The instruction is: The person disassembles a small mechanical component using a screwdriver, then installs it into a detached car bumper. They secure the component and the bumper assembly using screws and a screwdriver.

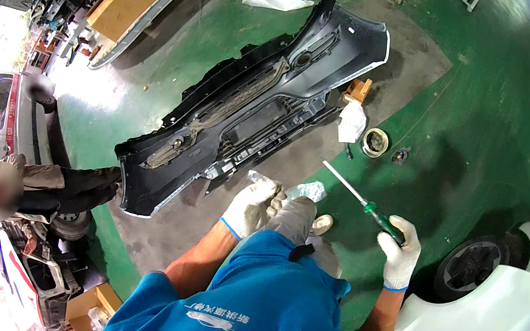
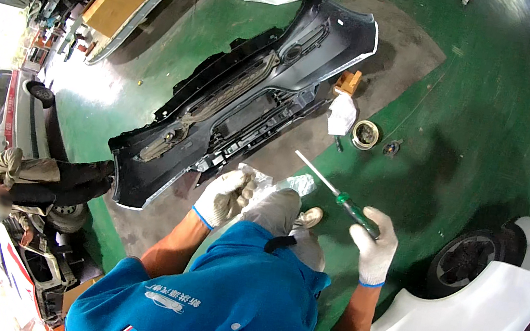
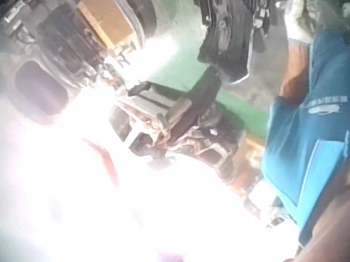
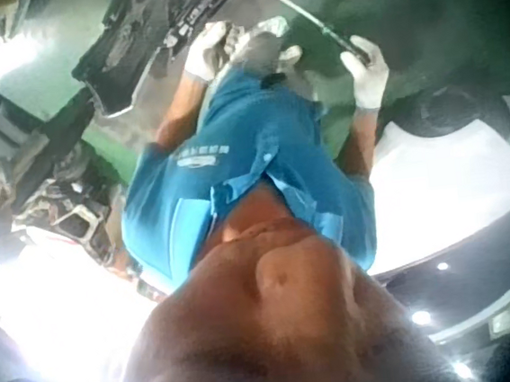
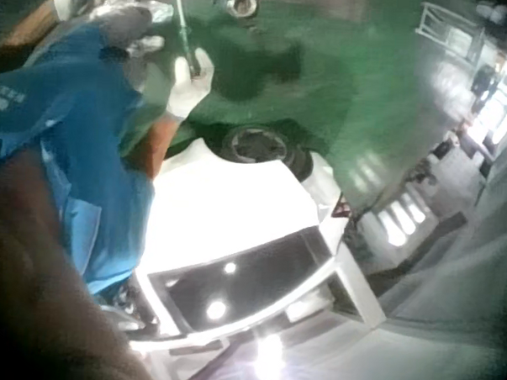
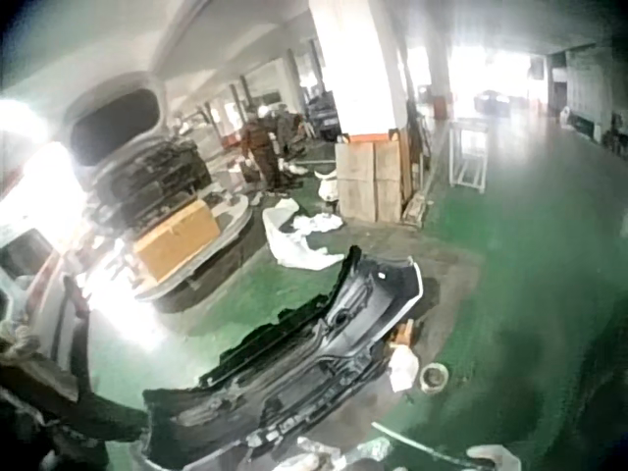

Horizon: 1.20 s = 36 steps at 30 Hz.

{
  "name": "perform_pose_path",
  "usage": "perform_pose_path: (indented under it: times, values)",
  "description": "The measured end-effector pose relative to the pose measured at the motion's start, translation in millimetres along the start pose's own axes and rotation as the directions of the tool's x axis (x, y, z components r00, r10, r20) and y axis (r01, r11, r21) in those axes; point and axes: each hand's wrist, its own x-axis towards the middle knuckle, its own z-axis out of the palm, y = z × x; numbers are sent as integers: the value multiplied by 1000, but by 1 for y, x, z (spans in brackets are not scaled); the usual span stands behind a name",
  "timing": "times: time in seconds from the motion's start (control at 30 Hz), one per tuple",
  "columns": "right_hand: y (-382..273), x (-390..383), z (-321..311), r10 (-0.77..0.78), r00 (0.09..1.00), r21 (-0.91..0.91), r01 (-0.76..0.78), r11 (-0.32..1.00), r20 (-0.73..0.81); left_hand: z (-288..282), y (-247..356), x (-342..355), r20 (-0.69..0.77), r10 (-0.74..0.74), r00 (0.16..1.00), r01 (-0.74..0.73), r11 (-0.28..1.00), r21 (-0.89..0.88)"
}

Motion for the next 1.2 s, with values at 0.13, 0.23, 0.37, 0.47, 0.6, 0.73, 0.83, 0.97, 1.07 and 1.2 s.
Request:
perform_pose_path:
  times: [0.13,0.23,0.37,0.47,0.6,0.73,0.83,0.97,1.07,1.2]
  values:
    - [-11,44,-7,-49,998,-29,50,998,40,19,-10,33,-39,1,999,0,1000,23]
    - [-8,84,-19,-112,992,-42,114,993,54,35,-24,69,-55,16,998,-17,999,-27]
    - [-36,160,-43,-112,993,-94,116,989,47,70,-28,145,62,-2,998,9,993,-116]
    - [-42,227,-62,-99,995,-54,99,994,0,110,-15,211,179,2,984,24,990,-139]
    - [-79,297,-85,-155,985,-284,170,944,74,145,4,271,311,165,936,-128,982,-136]
    - [-86,365,-129,-130,990,-67,133,989,44,224,32,310,412,274,869,-190,953,-235]
    - [-84,427,-136,-42,991,-46,48,998,126,245,43,333,352,343,871,-225,915,-335]
    - [-83,518,-144,-15,961,-89,41,995,275,289,45,348,214,439,872,-312,838,-447]
    - [-77,606,-146,22,894,-124,38,992,448,315,38,368,154,532,833,-376,748,-547]
    - [-55,724,-130,-9,751,-86,88,992,660,364,1,403,-58,621,782,-547,640,-540]
